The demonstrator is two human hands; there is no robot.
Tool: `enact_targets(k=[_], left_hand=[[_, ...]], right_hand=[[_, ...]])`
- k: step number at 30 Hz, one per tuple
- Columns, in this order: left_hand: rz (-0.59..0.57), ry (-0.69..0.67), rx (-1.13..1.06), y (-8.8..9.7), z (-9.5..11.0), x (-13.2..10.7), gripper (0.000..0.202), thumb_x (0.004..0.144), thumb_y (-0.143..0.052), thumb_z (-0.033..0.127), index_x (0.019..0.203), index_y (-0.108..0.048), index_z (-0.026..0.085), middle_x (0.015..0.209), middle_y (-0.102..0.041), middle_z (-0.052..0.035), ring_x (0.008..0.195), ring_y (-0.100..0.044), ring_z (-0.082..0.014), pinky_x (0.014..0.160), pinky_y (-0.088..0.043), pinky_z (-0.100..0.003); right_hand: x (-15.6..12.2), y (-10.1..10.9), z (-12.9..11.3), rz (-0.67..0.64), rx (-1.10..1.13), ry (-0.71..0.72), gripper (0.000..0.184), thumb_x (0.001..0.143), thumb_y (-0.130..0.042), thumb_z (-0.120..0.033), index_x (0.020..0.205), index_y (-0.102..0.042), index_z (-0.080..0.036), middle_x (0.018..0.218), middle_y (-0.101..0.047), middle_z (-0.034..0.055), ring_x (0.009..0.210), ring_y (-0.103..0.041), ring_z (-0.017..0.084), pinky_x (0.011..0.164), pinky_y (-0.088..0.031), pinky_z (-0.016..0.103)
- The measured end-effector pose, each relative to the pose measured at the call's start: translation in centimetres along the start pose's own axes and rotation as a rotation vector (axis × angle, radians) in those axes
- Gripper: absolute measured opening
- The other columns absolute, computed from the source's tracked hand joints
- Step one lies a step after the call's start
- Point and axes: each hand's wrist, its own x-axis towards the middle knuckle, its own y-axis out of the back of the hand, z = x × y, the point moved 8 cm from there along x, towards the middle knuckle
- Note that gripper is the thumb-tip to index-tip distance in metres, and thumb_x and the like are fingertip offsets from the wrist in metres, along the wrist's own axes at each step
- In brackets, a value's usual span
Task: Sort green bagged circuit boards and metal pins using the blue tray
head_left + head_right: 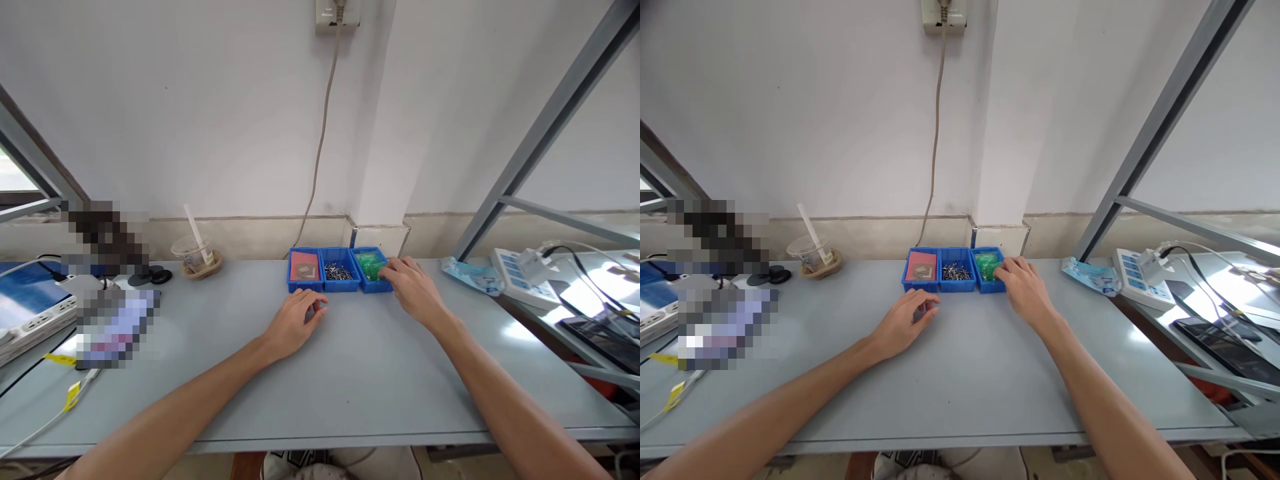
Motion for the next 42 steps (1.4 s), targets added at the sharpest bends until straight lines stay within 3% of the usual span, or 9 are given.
enact_targets(k=[5, 8, 11, 14, 16, 19, 31, 37, 42], left_hand=[[0.001, -0.027, -0.004, 0.0, 0.3, 0.0, 0.02, 0.108, -0.048, 0.032, 0.119, -0.064, 0.025, 0.097, -0.066, -0.0038, 0.09, -0.057, -0.0211, 0.082, -0.052, -0.036], [-0.006, -0.059, -0.006, -0.1, 0.7, -0.1, 0.021, 0.108, -0.048, 0.032, 0.121, -0.064, 0.025, 0.096, -0.065, -0.0038, 0.089, -0.057, -0.0206, 0.082, -0.052, -0.035], [-0.009, -0.091, 0.003, -0.1, 1.2, -0.1, 0.023, 0.109, -0.047, 0.031, 0.122, -0.064, 0.024, 0.096, -0.064, -0.0043, 0.091, -0.057, -0.0207, 0.085, -0.051, -0.035], [0.005, -0.119, 0.028, 0.0, 1.5, 0.0, 0.022, 0.109, -0.047, 0.031, 0.121, -0.064, 0.024, 0.096, -0.064, -0.0043, 0.09, -0.056, -0.0205, 0.089, -0.05, -0.036], [0.016, -0.129, 0.04, 0.1, 1.6, 0.0, 0.021, 0.109, -0.047, 0.03, 0.121, -0.063, 0.023, 0.096, -0.064, -0.004, 0.09, -0.057, -0.0203, 0.09, -0.049, -0.036], [0.021, -0.138, 0.059, 0.2, 1.7, 0.1, 0.02, 0.108, -0.048, 0.029, 0.121, -0.062, 0.024, 0.097, -0.065, -0.0039, 0.091, -0.057, -0.0204, 0.091, -0.048, -0.037], [0.078, -0.169, 0.109, 1.2, 2.1, 0.3, 0.021, 0.109, -0.047, 0.031, 0.123, -0.062, 0.025, 0.107, -0.067, -0.0061, 0.103, -0.061, -0.0234, 0.097, -0.049, -0.039], [0.133, -0.073, 0.301, 4.9, 1.3, 5.9, 0.033, 0.112, -0.034, 0.035, 0.132, -0.058, 0.024, 0.131, -0.062, -0.0082, 0.122, -0.057, -0.0244, 0.108, -0.044, -0.04], [-0.03, 0.076, 0.586, 4.5, -2.7, 10.7, 0.042, 0.112, -0.025, 0.03, 0.127, -0.061, 0.014, 0.132, -0.064, -0.017, 0.122, -0.06, -0.0316, 0.103, -0.044, -0.048]], right_hand=[[0.2, 0.2, -0.3, 0.013, 0.055, -0.004, 0.036, 0.101, -0.04, -0.015, 0.107, -0.075, -0.023, 0.109, -0.07, 0.0134, 0.102, -0.056, 0.031, 0.087, -0.046, 0.045], [0.4, 1.8, -0.8, 0.146, 0.106, -0.035, 0.039, 0.104, -0.036, -0.019, 0.12, -0.072, -0.022, 0.121, -0.067, 0.0141, 0.11, -0.057, 0.032, 0.096, -0.046, 0.048], [0.4, 1.9, -1.0, 0.191, 0.134, -0.099, 0.047, 0.109, -0.034, -0.036, 0.149, -0.052, -0.019, 0.149, -0.055, 0.0155, 0.132, -0.052, 0.034, 0.109, -0.043, 0.05], [0.4, -1.0, -1.4, 0.004, 0.135, -0.056, 0.074, 0.108, -0.034, -0.058, 0.166, -0.024, -0.013, 0.164, -0.041, 0.0189, 0.15, -0.039, 0.036, 0.12, -0.036, 0.053], [0.2, -2.8, -1.3, -0.082, 0.144, -0.04, 0.078, 0.107, -0.03, -0.063, 0.166, -0.024, -0.013, 0.163, -0.044, 0.019, 0.151, -0.041, 0.034, 0.124, -0.032, 0.053], [0.3, -3.3, -0.7, -0.035, 0.134, -0.072, 0.075, 0.108, -0.025, -0.062, 0.166, -0.025, -0.015, 0.166, -0.039, 0.0161, 0.155, -0.035, 0.031, 0.129, -0.024, 0.053], [0.4, -4.3, -2.0, -0.042, 0.084, -0.045, 0.076, 0.107, -0.028, -0.065, 0.162, -0.037, -0.013, 0.164, -0.043, 0.0173, 0.154, -0.037, 0.033, 0.128, -0.029, 0.055], [0.4, -4.4, -2.1, 0.011, 0.066, -0.074, 0.073, 0.108, -0.028, -0.062, 0.162, -0.036, -0.014, 0.163, -0.045, 0.0163, 0.155, -0.035, 0.033, 0.127, -0.027, 0.055], [0.4, -3.9, -2.1, 0.091, 0.081, -0.115, 0.073, 0.108, -0.026, -0.06, 0.166, -0.026, -0.015, 0.168, -0.035, 0.0166, 0.158, -0.028, 0.033, 0.129, -0.022, 0.057]])
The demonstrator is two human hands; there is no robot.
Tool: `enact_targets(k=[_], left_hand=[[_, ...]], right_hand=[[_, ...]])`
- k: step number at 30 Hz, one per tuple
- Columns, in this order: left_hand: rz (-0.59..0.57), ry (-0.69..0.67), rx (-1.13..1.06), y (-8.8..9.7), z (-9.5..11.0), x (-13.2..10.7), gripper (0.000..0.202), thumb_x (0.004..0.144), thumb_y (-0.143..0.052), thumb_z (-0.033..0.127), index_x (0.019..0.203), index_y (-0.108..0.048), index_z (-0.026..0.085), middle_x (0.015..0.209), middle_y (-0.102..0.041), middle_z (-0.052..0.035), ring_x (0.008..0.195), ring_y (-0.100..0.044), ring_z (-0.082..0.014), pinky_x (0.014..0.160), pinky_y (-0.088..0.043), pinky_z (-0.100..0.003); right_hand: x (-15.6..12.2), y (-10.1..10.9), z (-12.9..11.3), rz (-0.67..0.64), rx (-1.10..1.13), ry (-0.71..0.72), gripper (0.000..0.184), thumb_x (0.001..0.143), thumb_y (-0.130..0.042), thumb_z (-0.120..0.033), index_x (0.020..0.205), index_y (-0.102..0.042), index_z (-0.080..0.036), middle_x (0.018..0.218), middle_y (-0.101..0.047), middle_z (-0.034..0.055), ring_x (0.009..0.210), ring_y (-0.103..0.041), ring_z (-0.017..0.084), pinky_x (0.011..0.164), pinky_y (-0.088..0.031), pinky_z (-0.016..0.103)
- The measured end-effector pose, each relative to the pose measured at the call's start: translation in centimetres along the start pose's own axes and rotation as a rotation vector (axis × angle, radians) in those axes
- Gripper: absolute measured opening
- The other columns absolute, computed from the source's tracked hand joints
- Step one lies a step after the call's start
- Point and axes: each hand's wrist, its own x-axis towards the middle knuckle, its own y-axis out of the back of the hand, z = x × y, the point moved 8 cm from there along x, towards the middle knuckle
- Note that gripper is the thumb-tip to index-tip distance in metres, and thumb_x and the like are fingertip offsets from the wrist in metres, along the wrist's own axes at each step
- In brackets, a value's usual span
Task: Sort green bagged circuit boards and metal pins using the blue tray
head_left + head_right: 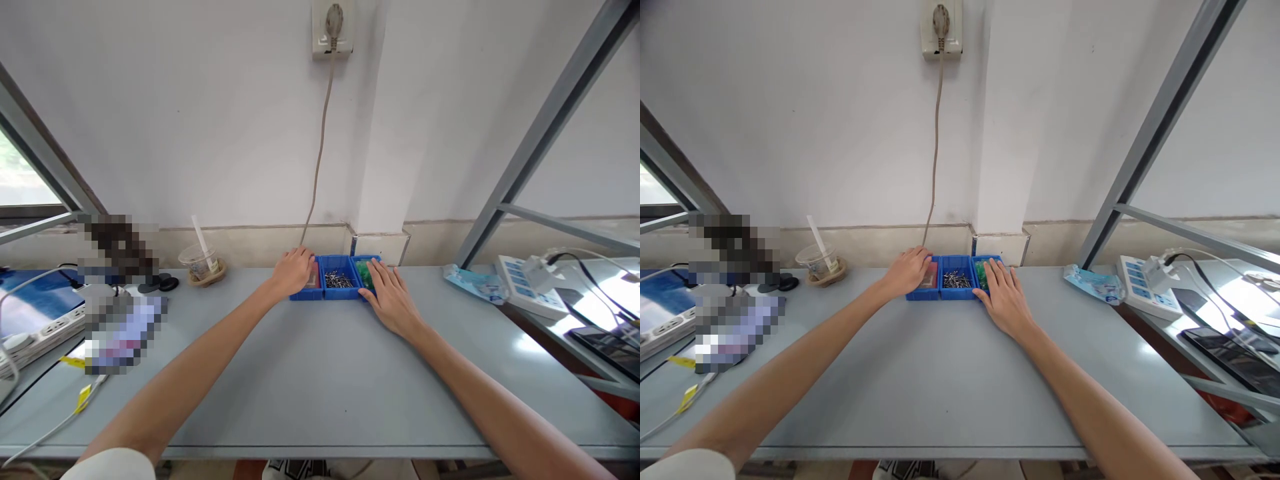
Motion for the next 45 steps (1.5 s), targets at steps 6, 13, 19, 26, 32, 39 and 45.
enact_targets(k=[6, 13, 19, 26, 32, 39, 45], left_hand=[[-0.185, -0.009, 0.104, -4.1, -1.5, 1.7, 0.043, 0.11, -0.03, 0.034, 0.102, -0.068, 0.016, 0.11, -0.076, -0.0158, 0.105, -0.07, -0.032, 0.104, -0.04, -0.054], [-0.216, 0.007, 0.163, -5.0, -1.4, 3.2, 0.058, 0.11, -0.023, 0.037, 0.088, -0.071, 0.015, 0.099, -0.079, -0.0183, 0.094, -0.073, -0.0318, 0.105, -0.035, -0.056], [-0.189, 0.022, 0.151, -4.8, -1.3, 2.2, 0.066, 0.11, -0.018, 0.041, 0.081, -0.071, 0.014, 0.102, -0.078, -0.019, 0.093, -0.073, -0.0322, 0.104, -0.035, -0.057], [-0.132, 0.041, 0.08, -3.7, -1.7, 1.9, 0.06, 0.111, -0.023, 0.044, 0.089, -0.071, 0.015, 0.09, -0.078, -0.0149, 0.093, -0.071, -0.0318, 0.099, -0.039, -0.055], [0.04, 0.028, 0.045, -0.2, -1.0, 0.9, 0.051, 0.111, -0.031, 0.044, 0.089, -0.067, 0.016, 0.095, -0.075, -0.0147, 0.102, -0.065, -0.0304, 0.097, -0.04, -0.044], [0.231, 0.097, -0.021, 8.9, -3.3, -1.8, 0.046, 0.112, -0.023, 0.041, 0.089, -0.056, 0.02, 0.089, -0.068, -0.0088, 0.091, -0.06, -0.0263, 0.079, -0.041, -0.035], [-0.164, 0.154, -0.255, 6.6, -5.5, -8.3, 0.054, 0.109, -0.025, 0.057, 0.078, -0.051, 0.022, 0.076, -0.064, -0.0012, 0.069, -0.057, -0.0209, 0.066, -0.039, -0.032]], right_hand=[[0.1, 0.6, -0.1, 0.045, 0.04, -0.021, 0.071, 0.109, -0.027, -0.057, 0.167, -0.02, -0.017, 0.168, -0.036, 0.0173, 0.158, -0.027, 0.033, 0.128, -0.023, 0.058], [0.1, 0.4, 0.0, 0.05, 0.057, -0.045, 0.07, 0.109, -0.026, -0.058, 0.164, -0.027, -0.015, 0.163, -0.042, 0.0188, 0.156, -0.032, 0.035, 0.127, -0.025, 0.058], [0.1, 0.5, 0.3, 0.053, 0.056, -0.079, 0.069, 0.109, -0.027, -0.057, 0.164, -0.028, -0.015, 0.163, -0.042, 0.0182, 0.155, -0.032, 0.034, 0.127, -0.027, 0.057], [0.0, 0.3, 0.3, 0.04, 0.047, -0.096, 0.068, 0.109, -0.028, -0.057, 0.161, -0.033, -0.013, 0.162, -0.044, 0.018, 0.155, -0.032, 0.035, 0.126, -0.028, 0.057], [-0.1, 0.7, 0.6, 0.05, 0.088, -0.134, 0.069, 0.108, -0.029, -0.059, 0.16, -0.033, -0.014, 0.161, -0.046, 0.0171, 0.155, -0.031, 0.035, 0.124, -0.031, 0.058], [-0.3, 1.0, 0.2, 0.076, 0.117, -0.117, 0.068, 0.108, -0.031, -0.059, 0.16, -0.033, -0.014, 0.16, -0.046, 0.0181, 0.155, -0.03, 0.036, 0.125, -0.03, 0.058], [-0.2, 1.0, 0.0, 0.088, 0.138, -0.119, 0.069, 0.107, -0.033, -0.059, 0.161, -0.031, -0.016, 0.158, -0.048, 0.018, 0.155, -0.031, 0.038, 0.122, -0.034, 0.06]])
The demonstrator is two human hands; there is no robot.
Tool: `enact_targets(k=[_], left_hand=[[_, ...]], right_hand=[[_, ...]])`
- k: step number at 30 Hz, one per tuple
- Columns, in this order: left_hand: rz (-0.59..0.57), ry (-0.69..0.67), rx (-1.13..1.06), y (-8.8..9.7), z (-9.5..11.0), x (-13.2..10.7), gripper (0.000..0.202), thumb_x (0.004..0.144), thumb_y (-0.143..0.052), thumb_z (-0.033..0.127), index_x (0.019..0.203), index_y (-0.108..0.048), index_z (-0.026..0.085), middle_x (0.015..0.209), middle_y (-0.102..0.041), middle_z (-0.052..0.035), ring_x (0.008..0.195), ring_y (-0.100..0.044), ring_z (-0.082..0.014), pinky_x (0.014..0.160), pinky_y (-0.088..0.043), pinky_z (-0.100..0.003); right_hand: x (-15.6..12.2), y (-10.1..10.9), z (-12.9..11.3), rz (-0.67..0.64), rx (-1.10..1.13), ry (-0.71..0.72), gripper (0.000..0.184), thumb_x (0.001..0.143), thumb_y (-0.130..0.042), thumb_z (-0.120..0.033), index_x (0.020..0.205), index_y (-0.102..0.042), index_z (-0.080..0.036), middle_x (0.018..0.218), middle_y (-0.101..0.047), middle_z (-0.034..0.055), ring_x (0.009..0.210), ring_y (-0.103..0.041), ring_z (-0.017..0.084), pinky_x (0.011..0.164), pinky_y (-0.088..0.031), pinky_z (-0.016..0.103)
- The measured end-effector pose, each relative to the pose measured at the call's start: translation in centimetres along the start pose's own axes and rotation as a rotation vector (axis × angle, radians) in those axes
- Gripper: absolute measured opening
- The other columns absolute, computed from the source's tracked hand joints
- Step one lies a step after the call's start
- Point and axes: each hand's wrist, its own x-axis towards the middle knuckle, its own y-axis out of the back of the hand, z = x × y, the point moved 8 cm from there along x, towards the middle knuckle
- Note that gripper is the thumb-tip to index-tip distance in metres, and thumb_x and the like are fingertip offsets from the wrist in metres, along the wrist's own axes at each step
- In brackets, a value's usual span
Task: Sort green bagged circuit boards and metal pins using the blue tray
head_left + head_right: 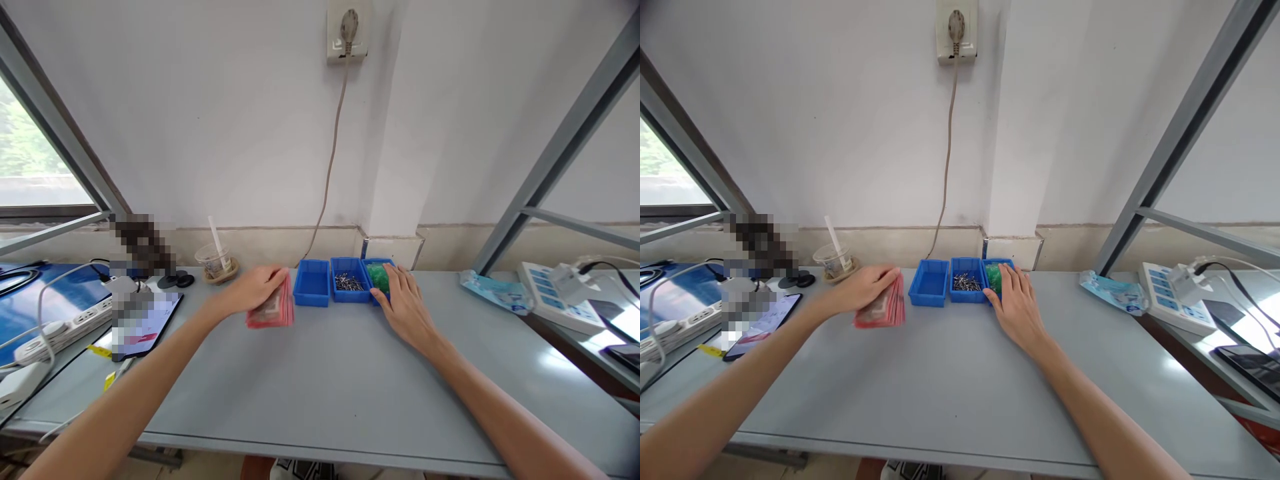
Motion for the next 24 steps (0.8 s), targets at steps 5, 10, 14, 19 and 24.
enact_targets(k=[5, 10, 14, 19, 24], left_hand=[[-0.123, 0.042, 0.036, -3.9, -2.3, -3.2, 0.057, 0.108, -0.022, 0.058, 0.095, -0.064, 0.021, 0.094, -0.07, -0.0075, 0.092, -0.064, -0.0274, 0.086, -0.046, -0.038], [-0.196, 0.037, 0.067, -4.5, -2.4, -4.6, 0.069, 0.098, -0.043, 0.071, 0.153, -0.046, 0.03, 0.141, -0.06, -0.0111, 0.128, -0.054, -0.0354, 0.106, -0.041, -0.047], [-0.352, -0.013, 0.119, -5.1, -2.6, -5.2, 0.107, 0.067, -0.08, 0.069, 0.159, -0.037, 0.035, 0.141, -0.059, -0.0095, 0.128, -0.053, -0.0383, 0.103, -0.045, -0.045], [-0.45, -0.035, 0.192, -4.8, -3.6, -4.8, 0.113, 0.061, -0.085, 0.056, 0.16, -0.035, 0.036, 0.148, -0.054, -0.0093, 0.14, -0.044, -0.0416, 0.113, -0.037, -0.052], [-0.267, -0.135, 0.205, -3.4, 0.7, -3.3, 0.098, 0.083, -0.069, 0.07, 0.165, -0.023, 0.038, 0.169, -0.03, -0.0079, 0.154, -0.024, -0.0404, 0.119, -0.027, -0.056]], right_hand=[[0.0, 0.1, -0.8, 0.025, 0.021, 0.036, 0.066, 0.108, -0.037, -0.057, 0.16, -0.033, -0.016, 0.157, -0.049, 0.017, 0.154, -0.031, 0.038, 0.121, -0.034, 0.061], [0.0, 1.1, -2.2, 0.072, 0.038, 0.121, 0.062, 0.108, -0.041, -0.052, 0.159, -0.036, -0.017, 0.158, -0.049, 0.0154, 0.155, -0.031, 0.036, 0.124, -0.031, 0.059], [-0.4, 1.6, -4.3, 0.036, 0.03, 0.255, 0.053, 0.109, -0.044, -0.045, 0.155, -0.043, -0.02, 0.153, -0.056, 0.0124, 0.153, -0.035, 0.033, 0.129, -0.024, 0.058], [-1.2, 0.5, -6.4, -0.097, -0.03, 0.379, 0.052, 0.108, -0.047, -0.043, 0.152, -0.049, -0.016, 0.148, -0.061, 0.0136, 0.15, -0.04, 0.033, 0.13, -0.024, 0.059], [-1.5, -0.2, -7.0, -0.135, -0.027, 0.41, 0.048, 0.108, -0.047, -0.043, 0.146, -0.056, -0.014, 0.142, -0.065, 0.0147, 0.146, -0.047, 0.036, 0.128, -0.026, 0.062]])
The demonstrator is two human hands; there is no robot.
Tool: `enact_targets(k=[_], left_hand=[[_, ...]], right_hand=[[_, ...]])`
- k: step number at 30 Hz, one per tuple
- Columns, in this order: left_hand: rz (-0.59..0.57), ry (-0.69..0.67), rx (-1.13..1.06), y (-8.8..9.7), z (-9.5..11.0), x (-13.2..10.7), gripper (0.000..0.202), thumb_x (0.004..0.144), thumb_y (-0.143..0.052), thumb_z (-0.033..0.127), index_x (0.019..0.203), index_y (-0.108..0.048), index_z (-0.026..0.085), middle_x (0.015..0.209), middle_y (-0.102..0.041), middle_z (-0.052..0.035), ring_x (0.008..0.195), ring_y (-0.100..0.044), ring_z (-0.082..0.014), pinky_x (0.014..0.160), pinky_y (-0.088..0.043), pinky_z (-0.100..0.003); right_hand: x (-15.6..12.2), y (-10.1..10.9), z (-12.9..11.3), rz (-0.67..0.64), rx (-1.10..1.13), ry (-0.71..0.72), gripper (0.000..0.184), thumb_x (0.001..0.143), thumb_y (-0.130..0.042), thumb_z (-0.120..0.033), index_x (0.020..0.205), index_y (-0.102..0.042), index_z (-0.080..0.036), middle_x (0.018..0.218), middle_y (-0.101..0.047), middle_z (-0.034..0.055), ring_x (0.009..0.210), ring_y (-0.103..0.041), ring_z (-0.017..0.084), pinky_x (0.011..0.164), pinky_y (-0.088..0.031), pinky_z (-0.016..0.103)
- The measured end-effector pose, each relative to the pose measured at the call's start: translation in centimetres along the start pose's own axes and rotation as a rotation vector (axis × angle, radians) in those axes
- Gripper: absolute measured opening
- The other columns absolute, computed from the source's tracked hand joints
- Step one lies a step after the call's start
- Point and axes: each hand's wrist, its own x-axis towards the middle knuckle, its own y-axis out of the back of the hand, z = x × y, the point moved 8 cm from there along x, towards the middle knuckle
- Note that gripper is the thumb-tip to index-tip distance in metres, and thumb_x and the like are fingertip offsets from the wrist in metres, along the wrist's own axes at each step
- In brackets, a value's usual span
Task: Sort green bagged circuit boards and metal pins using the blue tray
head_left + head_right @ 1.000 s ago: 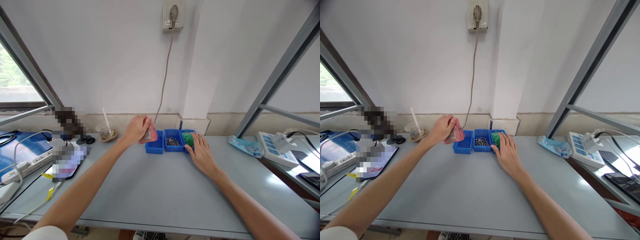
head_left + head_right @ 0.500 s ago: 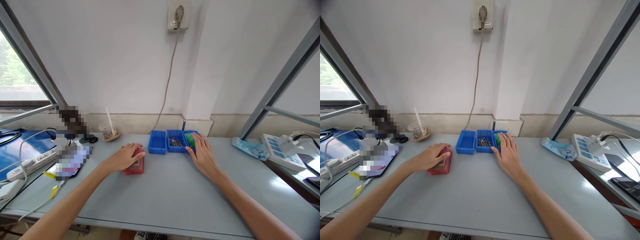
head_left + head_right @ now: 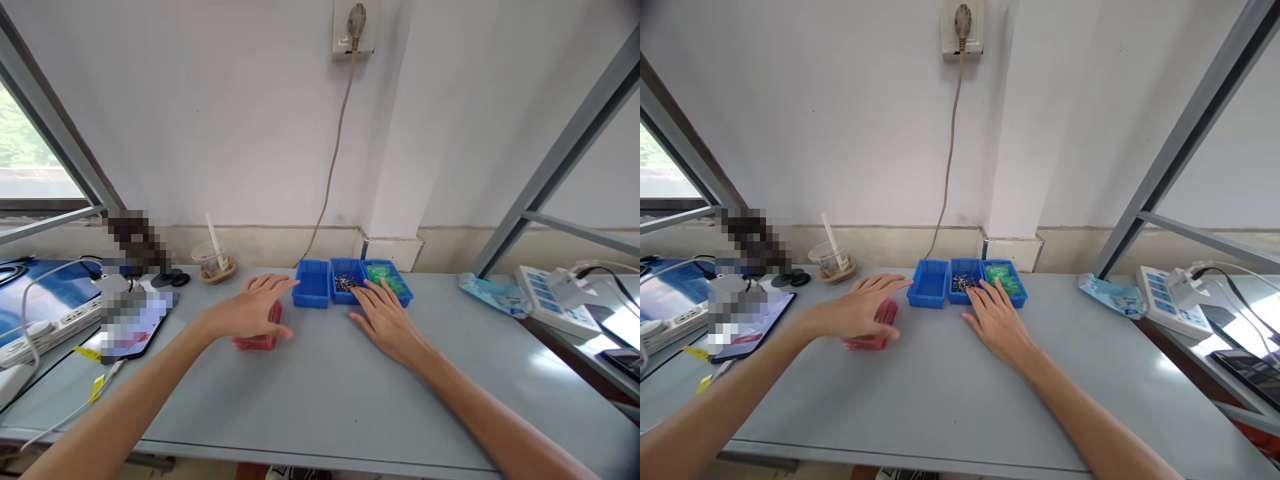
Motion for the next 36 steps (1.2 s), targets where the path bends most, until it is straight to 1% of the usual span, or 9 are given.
enact_targets(k=[3, 8, 11, 14, 20, 25, 28, 33, 36], left_hand=[[0.147, -0.076, 0.049, 0.5, 3.3, 2.1, 0.059, 0.106, -0.047, 0.052, 0.16, -0.036, 0.032, 0.159, -0.048, -0.0072, 0.147, -0.037, -0.0324, 0.114, -0.032, -0.047], [0.1, -0.071, 0.189, -1.6, 4.0, 6.3, 0.025, 0.103, -0.048, 0.019, 0.113, -0.07, 0.02, 0.113, -0.074, -0.0139, 0.119, -0.06, -0.0337, 0.1, -0.038, -0.047], [0.116, -0.037, 0.196, -1.6, 3.0, 8.0, 0.02, 0.098, -0.051, 0.012, 0.102, -0.069, 0.017, 0.104, -0.073, -0.0188, 0.114, -0.061, -0.0379, 0.097, -0.038, -0.049], [0.153, 0.004, 0.18, -0.9, 2.6, 8.7, 0.012, 0.097, -0.056, 0.017, 0.101, -0.067, 0.016, 0.102, -0.071, -0.0211, 0.112, -0.06, -0.0413, 0.098, -0.038, -0.053], [0.335, -0.033, 0.079, 0.4, 6.3, 6.7, 0.032, 0.106, -0.047, 0.036, 0.132, -0.057, 0.019, 0.134, -0.059, -0.0186, 0.127, -0.053, -0.0391, 0.107, -0.036, -0.052], [0.28, -0.073, -0.317, -2.9, 8.7, 4.9, 0.079, 0.096, -0.06, 0.064, 0.16, -0.032, 0.026, 0.152, -0.052, -0.0173, 0.135, -0.055, -0.0399, 0.103, -0.046, -0.048], [0.265, -0.053, -0.491, -5.2, 8.6, 5.3, 0.109, 0.087, -0.075, 0.057, 0.168, -0.011, 0.022, 0.162, -0.041, -0.0219, 0.146, -0.046, -0.042, 0.11, -0.045, -0.052], [0.449, 0.014, -0.693, -5.8, 7.0, 5.8, 0.107, 0.09, -0.077, 0.04, 0.168, -0.005, 0.026, 0.158, -0.048, -0.0195, 0.139, -0.054, -0.0383, 0.11, -0.048, -0.054], [0.473, 0.03, -0.746, -6.1, 6.6, 5.7, 0.108, 0.089, -0.077, 0.035, 0.168, -0.003, 0.03, 0.149, -0.057, -0.0164, 0.126, -0.065, -0.0347, 0.103, -0.053, -0.051]], right_hand=[[0.0, 0.6, 0.0, 0.026, 0.066, -0.003, 0.039, 0.109, -0.046, -0.04, 0.136, -0.063, -0.018, 0.13, -0.071, 0.012, 0.138, -0.054, 0.033, 0.127, -0.028, 0.061], [-0.2, 2.3, -0.1, 0.061, 0.182, -0.055, 0.034, 0.111, -0.04, -0.04, 0.117, -0.069, -0.023, 0.11, -0.076, 0.009, 0.113, -0.066, 0.028, 0.109, -0.047, 0.051], [-0.5, 2.6, 1.5, 0.045, 0.109, -0.312, 0.042, 0.111, -0.034, -0.046, 0.101, -0.067, -0.023, 0.095, -0.076, 0.0093, 0.089, -0.069, 0.027, 0.078, -0.053, 0.041], [-1.2, 1.4, 3.1, -0.128, 0.012, -0.551, 0.051, 0.109, -0.034, -0.054, 0.079, -0.061, -0.023, 0.071, -0.071, 0.0085, 0.061, -0.065, 0.026, 0.056, -0.041, 0.035], [-1.5, -0.7, 3.6, -0.269, 0.255, -0.624, 0.036, 0.107, -0.037, -0.04, 0.079, -0.053, -0.024, 0.071, -0.07, 0.0051, 0.063, -0.066, 0.025, 0.057, -0.036, 0.032], [-1.1, 0.1, 2.4, -0.201, 0.265, -0.604, 0.027, 0.106, -0.035, -0.034, 0.081, -0.042, -0.025, 0.074, -0.064, 0.0025, 0.065, -0.061, 0.022, 0.059, -0.035, 0.031], [-0.4, 1.4, 1.1, -0.067, 0.257, -0.513, 0.026, 0.107, -0.032, -0.036, 0.085, -0.04, -0.026, 0.091, -0.062, 0.0056, 0.07, -0.059, 0.022, 0.059, -0.039, 0.032], [-0.3, 1.0, 2.1, 0.092, 0.562, -0.561, 0.018, 0.101, -0.051, -0.042, 0.1, -0.05, -0.025, 0.118, -0.062, 0.0107, 0.082, -0.067, 0.021, 0.071, -0.056, 0.036], [-0.5, -0.5, 3.8, 0.068, 0.819, -0.657, 0.045, 0.095, -0.064, -0.048, 0.13, -0.05, -0.023, 0.115, -0.07, 0.0105, 0.088, -0.072, 0.024, 0.082, -0.061, 0.042]])
